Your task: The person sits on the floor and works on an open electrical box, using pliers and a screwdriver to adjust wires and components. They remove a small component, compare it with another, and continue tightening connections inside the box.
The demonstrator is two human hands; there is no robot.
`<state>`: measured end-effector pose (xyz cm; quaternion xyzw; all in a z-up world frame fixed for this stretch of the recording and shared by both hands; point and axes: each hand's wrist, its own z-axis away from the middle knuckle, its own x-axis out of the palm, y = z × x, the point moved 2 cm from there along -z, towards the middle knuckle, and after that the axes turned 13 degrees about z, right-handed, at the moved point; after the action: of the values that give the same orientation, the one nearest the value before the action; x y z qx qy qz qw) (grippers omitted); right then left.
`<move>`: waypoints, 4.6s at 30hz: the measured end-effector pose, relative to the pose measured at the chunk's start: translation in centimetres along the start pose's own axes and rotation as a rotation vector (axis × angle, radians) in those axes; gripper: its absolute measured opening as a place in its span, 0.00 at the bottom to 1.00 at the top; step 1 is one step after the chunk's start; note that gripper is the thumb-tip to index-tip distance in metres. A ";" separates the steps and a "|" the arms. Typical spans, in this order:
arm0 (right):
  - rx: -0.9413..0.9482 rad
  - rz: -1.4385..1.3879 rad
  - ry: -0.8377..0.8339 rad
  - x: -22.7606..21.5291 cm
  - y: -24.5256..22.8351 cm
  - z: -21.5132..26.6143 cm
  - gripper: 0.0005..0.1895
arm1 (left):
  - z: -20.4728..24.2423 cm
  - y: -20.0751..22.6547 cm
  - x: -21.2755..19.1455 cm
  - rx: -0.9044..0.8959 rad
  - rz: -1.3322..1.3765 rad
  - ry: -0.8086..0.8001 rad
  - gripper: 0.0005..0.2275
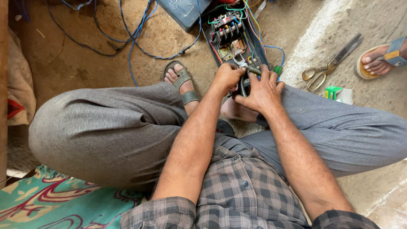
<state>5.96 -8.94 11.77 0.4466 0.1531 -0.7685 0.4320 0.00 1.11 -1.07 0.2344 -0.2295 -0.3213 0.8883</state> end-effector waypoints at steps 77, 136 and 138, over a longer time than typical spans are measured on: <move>0.385 0.193 -0.276 -4.3 24.3 0.5 0.35 | 5.7 7.4 4.2 0.009 0.796 -0.593 0.46; -0.308 -0.350 0.482 0.6 3.8 -7.9 0.17 | -1.5 2.4 -1.5 0.032 0.347 0.331 0.41; -0.293 -0.307 0.492 1.2 3.2 -8.5 0.17 | -1.6 2.3 -1.6 0.064 0.355 0.314 0.40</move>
<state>12.99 -6.18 6.61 0.5237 0.4275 -0.6634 0.3208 0.84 4.24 -1.40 0.2655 -0.1364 -0.1125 0.9478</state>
